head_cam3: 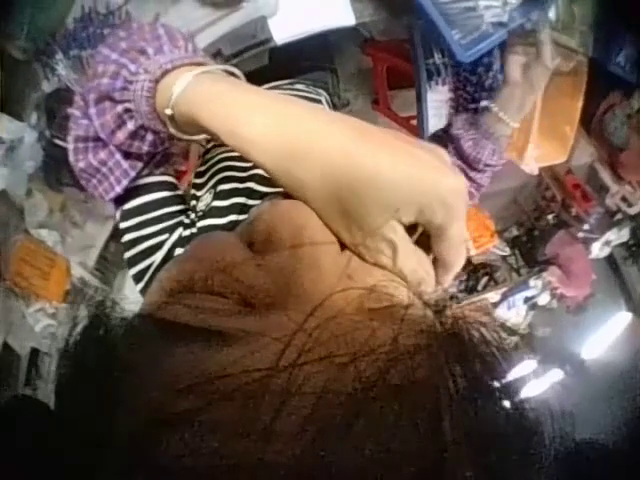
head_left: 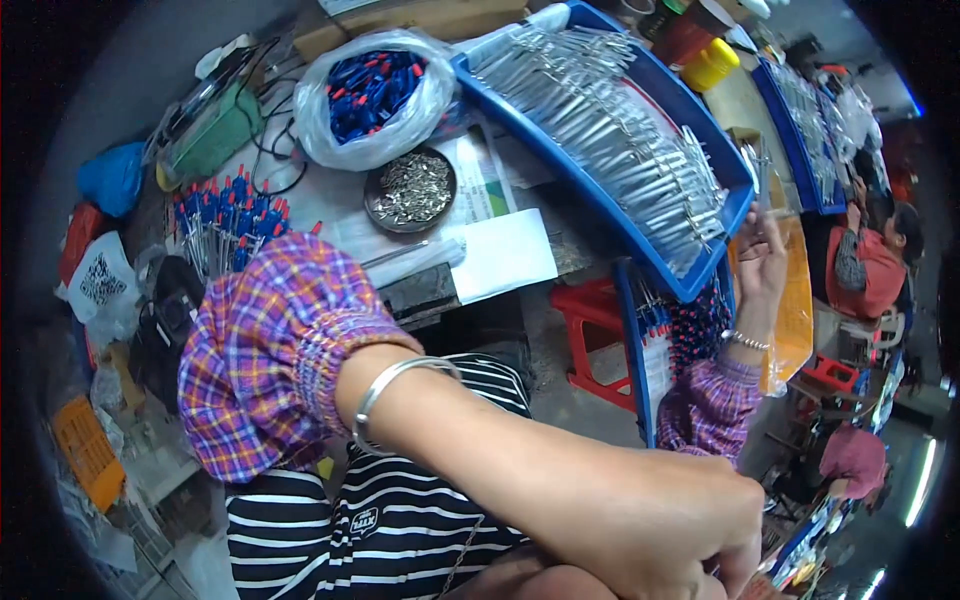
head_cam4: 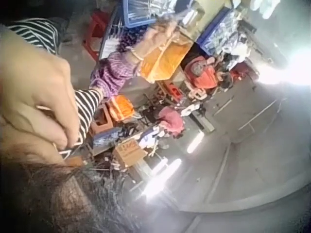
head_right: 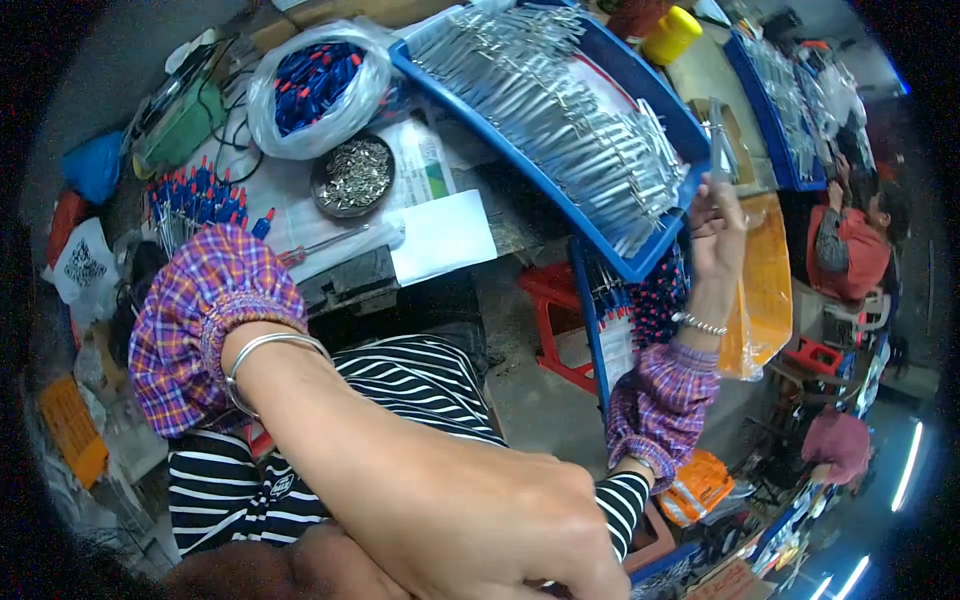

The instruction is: The recorder is manually assembling hardware components by attaching blue plastic sleeves to metal rods and then trimming them with scissors.

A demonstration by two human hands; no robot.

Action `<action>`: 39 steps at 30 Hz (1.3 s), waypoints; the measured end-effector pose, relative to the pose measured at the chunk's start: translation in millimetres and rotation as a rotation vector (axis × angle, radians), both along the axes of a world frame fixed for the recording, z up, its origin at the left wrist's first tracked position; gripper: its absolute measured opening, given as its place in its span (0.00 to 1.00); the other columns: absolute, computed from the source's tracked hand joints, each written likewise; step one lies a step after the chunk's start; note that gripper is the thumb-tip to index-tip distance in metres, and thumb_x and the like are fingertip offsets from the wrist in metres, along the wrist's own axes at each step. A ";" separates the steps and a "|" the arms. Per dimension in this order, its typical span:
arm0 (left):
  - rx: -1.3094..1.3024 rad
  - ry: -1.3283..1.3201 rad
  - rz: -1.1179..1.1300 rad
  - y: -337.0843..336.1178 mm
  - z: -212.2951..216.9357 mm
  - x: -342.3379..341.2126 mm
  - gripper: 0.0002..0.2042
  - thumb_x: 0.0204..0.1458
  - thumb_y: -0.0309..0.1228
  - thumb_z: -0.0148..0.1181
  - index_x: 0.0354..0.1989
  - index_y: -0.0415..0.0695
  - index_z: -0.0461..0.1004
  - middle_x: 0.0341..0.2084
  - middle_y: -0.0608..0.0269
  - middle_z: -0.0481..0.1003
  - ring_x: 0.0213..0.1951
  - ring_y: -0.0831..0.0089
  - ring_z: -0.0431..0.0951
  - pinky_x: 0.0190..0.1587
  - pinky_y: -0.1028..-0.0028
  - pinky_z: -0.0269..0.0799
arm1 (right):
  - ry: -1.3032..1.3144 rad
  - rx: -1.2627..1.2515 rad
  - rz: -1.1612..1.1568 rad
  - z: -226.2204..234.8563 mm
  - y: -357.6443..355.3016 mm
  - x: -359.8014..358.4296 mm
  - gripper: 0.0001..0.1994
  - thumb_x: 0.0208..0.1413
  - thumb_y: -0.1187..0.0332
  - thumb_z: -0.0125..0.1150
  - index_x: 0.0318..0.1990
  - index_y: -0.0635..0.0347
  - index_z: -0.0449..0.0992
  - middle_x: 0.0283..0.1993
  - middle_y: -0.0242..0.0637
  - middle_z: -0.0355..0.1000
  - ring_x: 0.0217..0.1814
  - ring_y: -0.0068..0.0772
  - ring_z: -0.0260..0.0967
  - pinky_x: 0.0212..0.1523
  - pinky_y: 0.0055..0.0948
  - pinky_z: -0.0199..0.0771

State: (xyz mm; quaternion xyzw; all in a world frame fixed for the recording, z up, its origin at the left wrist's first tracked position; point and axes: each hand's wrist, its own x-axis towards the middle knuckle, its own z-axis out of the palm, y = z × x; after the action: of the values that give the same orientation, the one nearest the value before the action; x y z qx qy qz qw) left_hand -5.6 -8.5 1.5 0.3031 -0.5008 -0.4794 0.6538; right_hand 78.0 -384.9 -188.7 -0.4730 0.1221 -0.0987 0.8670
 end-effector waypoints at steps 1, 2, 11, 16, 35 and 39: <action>0.002 0.003 -0.014 1.7 -10.0 -6.5 0.10 0.53 0.30 0.56 0.35 0.35 0.79 0.26 0.55 0.79 0.23 0.72 0.76 0.26 0.75 0.70 | -0.036 0.093 0.057 0.8 29.0 -23.7 0.14 0.58 0.73 0.54 0.50 0.70 0.69 0.43 0.46 0.74 0.45 0.34 0.72 0.43 0.27 0.76; -0.027 -0.015 -0.030 1.4 -16.7 -8.6 0.09 0.55 0.30 0.55 0.37 0.36 0.76 0.29 0.53 0.78 0.29 0.65 0.77 0.33 0.70 0.71 | -0.054 0.121 0.075 13.6 54.9 -45.3 0.15 0.57 0.74 0.54 0.50 0.70 0.68 0.41 0.44 0.73 0.43 0.32 0.72 0.42 0.26 0.76; 0.573 -0.313 0.746 57.4 -116.1 23.2 0.10 0.50 0.23 0.57 0.42 0.37 0.76 0.29 0.63 0.76 0.32 0.80 0.75 0.34 0.80 0.71 | 0.202 -0.209 0.288 5.6 198.5 -151.3 0.13 0.49 0.77 0.57 0.44 0.70 0.70 0.29 0.38 0.72 0.30 0.27 0.71 0.35 0.23 0.72; 0.664 0.016 0.884 67.7 -168.3 23.8 0.15 0.53 0.26 0.58 0.49 0.37 0.70 0.35 0.62 0.74 0.34 0.81 0.73 0.32 0.82 0.69 | 0.211 -0.227 0.424 -21.1 247.2 -166.1 0.12 0.52 0.76 0.58 0.45 0.71 0.73 0.32 0.36 0.74 0.34 0.23 0.72 0.37 0.21 0.73; 0.765 0.025 0.882 84.1 -223.8 25.7 0.08 0.52 0.26 0.59 0.39 0.38 0.76 0.23 0.68 0.75 0.21 0.87 0.69 0.22 0.85 0.64 | 0.395 0.172 0.730 -57.0 281.2 -135.5 0.13 0.61 0.70 0.51 0.47 0.72 0.69 0.37 0.44 0.74 0.36 0.30 0.75 0.40 0.26 0.77; 0.768 -0.035 0.865 83.8 -228.5 22.9 0.10 0.53 0.25 0.58 0.42 0.37 0.75 0.24 0.68 0.75 0.20 0.87 0.68 0.22 0.86 0.63 | 0.364 0.174 0.763 -70.1 278.7 -138.8 0.13 0.61 0.70 0.51 0.47 0.72 0.68 0.37 0.43 0.74 0.36 0.29 0.75 0.40 0.26 0.77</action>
State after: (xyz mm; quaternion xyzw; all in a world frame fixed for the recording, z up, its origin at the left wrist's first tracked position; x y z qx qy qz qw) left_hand 17.3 75.3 -227.0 0.7037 -0.1320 -0.3109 0.6250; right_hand -60.8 -106.2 -258.8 -0.4190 0.0971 0.3245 0.8424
